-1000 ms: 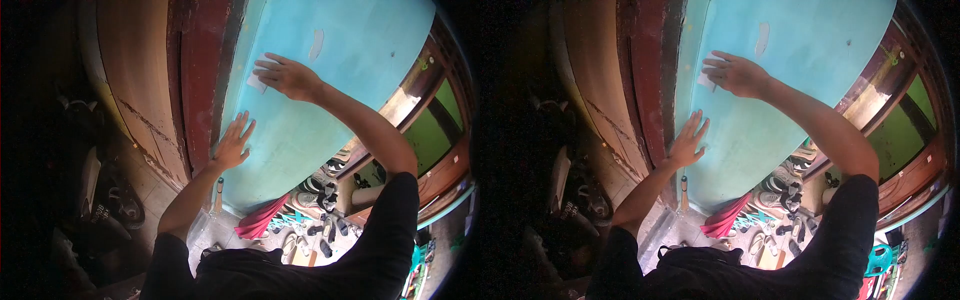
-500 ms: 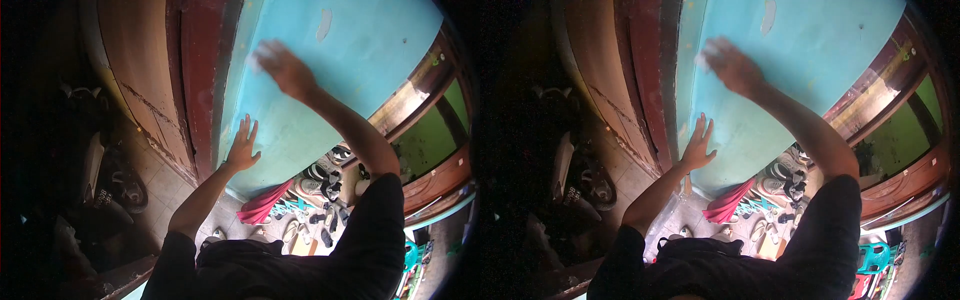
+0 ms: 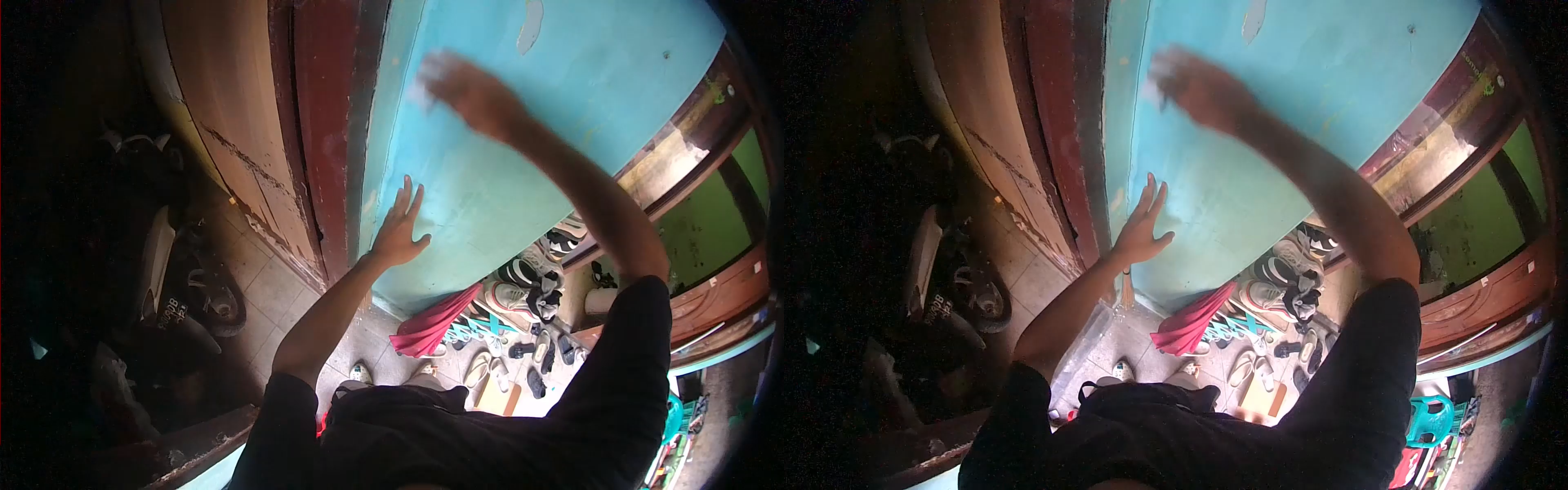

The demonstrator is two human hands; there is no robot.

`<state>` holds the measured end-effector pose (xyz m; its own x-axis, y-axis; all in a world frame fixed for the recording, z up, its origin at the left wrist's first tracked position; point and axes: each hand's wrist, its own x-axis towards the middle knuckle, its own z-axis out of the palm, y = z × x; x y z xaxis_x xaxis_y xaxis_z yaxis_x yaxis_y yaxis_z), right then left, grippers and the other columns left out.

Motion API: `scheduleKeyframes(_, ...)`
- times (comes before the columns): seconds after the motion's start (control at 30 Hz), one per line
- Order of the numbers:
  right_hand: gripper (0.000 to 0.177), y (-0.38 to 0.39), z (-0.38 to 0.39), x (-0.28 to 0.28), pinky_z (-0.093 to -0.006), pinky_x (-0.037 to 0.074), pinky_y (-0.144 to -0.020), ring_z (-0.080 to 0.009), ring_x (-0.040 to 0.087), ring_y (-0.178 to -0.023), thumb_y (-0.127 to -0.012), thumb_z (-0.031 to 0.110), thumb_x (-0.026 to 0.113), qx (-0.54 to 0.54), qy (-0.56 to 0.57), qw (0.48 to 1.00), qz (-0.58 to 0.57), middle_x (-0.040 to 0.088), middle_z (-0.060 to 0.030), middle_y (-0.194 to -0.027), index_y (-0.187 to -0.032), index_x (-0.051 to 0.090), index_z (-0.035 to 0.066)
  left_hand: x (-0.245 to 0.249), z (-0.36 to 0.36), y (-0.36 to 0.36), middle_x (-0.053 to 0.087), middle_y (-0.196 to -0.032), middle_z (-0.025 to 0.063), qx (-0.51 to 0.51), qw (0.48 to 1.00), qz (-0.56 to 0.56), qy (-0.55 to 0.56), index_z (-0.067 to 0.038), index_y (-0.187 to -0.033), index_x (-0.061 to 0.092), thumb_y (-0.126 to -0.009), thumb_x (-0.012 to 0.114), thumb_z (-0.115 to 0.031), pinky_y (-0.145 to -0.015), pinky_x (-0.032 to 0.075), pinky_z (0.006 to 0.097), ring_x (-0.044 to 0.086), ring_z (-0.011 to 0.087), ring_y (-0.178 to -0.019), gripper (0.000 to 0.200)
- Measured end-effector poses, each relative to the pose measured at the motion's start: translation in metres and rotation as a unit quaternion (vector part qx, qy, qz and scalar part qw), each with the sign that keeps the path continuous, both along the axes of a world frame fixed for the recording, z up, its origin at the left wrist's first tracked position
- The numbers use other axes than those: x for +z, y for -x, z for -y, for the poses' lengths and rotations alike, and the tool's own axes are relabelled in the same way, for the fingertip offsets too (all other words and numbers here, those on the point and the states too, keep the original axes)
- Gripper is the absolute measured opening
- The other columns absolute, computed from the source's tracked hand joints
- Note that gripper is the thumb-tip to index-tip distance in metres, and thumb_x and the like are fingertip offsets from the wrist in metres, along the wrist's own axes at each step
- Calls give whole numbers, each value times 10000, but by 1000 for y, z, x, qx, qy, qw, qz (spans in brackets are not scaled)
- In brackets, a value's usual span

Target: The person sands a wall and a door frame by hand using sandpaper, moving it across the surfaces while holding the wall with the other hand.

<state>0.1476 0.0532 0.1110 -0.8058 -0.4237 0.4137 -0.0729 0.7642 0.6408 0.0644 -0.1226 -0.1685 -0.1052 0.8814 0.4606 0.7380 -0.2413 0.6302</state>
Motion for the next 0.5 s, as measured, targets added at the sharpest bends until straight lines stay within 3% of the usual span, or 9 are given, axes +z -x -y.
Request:
scheduleKeyframes(0.03,430,-4,13,30,-468,450,-1139,-378,545,-1329,-906,56,618,-14,5,998,-68,608,-165,-1385,-1336,622,79,-2,1,-1,-98,-1702,296,-5,1000,-7,-1,-34,-1658,62,-831,789,-232,-1239,280,562,134,570,-1535,1118)
scheduleKeyframes(0.1,501,-11,26,71,-463,363,-1222,-356,473,-1436,-909,1,555,-195,48,977,-66,560,-157,-1491,-1397,606,105,-4,-1,-7,-108,-1702,294,-3,1000,10,-6,-29,-1656,67,-834,787,-235,-1240,280,558,135,566,-1537,1112)
scheduleKeyframes(0.13,501,-11,28,65,-463,363,-1222,-356,473,-1436,-909,1,555,-196,48,977,-66,560,-157,-1491,-1397,606,105,-4,-3,-10,-117,-1701,292,2,1000,23,-16,-23,-1655,72,-837,784,-237,-1242,281,554,135,562,-1538,1106)
scheduleKeyframes(0.2,385,-3,25,30,-470,468,-1118,-376,549,-1326,-931,97,592,-4,19,994,-107,602,-160,-1405,-1314,627,100,2,-2,-16,-122,-1701,290,0,999,48,-13,-15,-1651,99,-839,782,-239,-1239,289,551,145,558,-1538,1085)
scheduleKeyframes(0.3,317,-5,11,-48,-463,438,-1160,-354,530,-1366,-911,74,610,-33,-66,984,162,603,-147,-1392,-1227,624,78,7,7,-16,-127,-1699,292,-29,996,78,13,-2,-1640,152,-841,780,-240,-1232,305,545,168,551,-1535,1045)
scheduleKeyframes(0.4,302,-14,1,-10,-464,427,-1171,-349,521,-1376,-893,53,621,16,13,998,60,612,-149,-1390,-1193,635,75,7,9,-3,-112,-1705,283,-33,999,18,34,0,-1633,200,-846,778,-222,-1213,346,506,202,509,-1541,1001)
scheduleKeyframes(0.43,457,-25,7,29,-461,374,-1219,-338,503,-1408,-924,50,563,-36,14,998,47,576,-140,-1469,-1375,601,115,3,10,-1,-95,-1713,271,-12,998,-44,34,-4,-1632,223,-851,776,-204,-1196,379,469,222,469,-1550,977)
scheduleKeyframes(0.47,461,-31,4,58,-453,391,-1200,-339,515,-1393,-933,52,549,-61,-44,996,-47,575,-150,-1467,-1386,597,127,2,9,-2,-95,-1713,271,-18,998,-44,35,-4,-1632,223,-851,776,-204,-1196,379,469,222,469,-1550,977)
scheduleKeyframes(0.5,485,-43,30,98,-446,401,-1187,-342,524,-1381,-948,72,541,-256,56,965,-10,568,-165,-1470,-1430,569,122,0,8,-4,-92,-1701,300,-23,999,-30,17,4,-1626,223,-839,783,-213,-1213,344,509,199,518,-1538,990)
